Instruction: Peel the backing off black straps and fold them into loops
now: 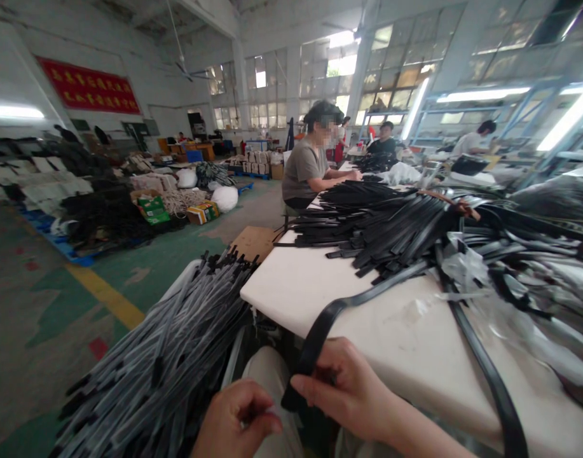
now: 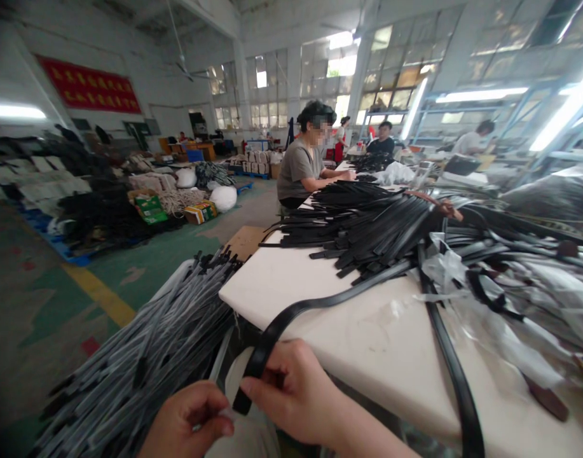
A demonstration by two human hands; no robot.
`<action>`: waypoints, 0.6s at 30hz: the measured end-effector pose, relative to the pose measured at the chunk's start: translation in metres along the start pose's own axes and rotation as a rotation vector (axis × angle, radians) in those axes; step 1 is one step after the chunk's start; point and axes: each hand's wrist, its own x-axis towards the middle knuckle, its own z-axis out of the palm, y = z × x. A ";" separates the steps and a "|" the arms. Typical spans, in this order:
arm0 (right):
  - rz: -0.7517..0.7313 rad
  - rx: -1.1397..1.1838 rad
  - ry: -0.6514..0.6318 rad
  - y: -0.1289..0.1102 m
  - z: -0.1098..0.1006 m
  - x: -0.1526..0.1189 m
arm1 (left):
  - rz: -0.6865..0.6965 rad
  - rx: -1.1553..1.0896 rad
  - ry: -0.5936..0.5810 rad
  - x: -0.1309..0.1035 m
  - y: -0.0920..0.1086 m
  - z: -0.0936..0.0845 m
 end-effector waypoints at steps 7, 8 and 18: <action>-0.008 -0.039 -0.062 0.004 -0.003 0.000 | 0.002 0.117 -0.185 0.004 0.003 0.005; -0.007 -0.015 -0.060 0.006 -0.002 -0.001 | -0.001 0.119 -0.199 0.004 0.007 0.005; 0.042 0.154 0.193 0.034 0.015 -0.017 | -0.093 -0.060 -0.285 -0.002 0.009 0.006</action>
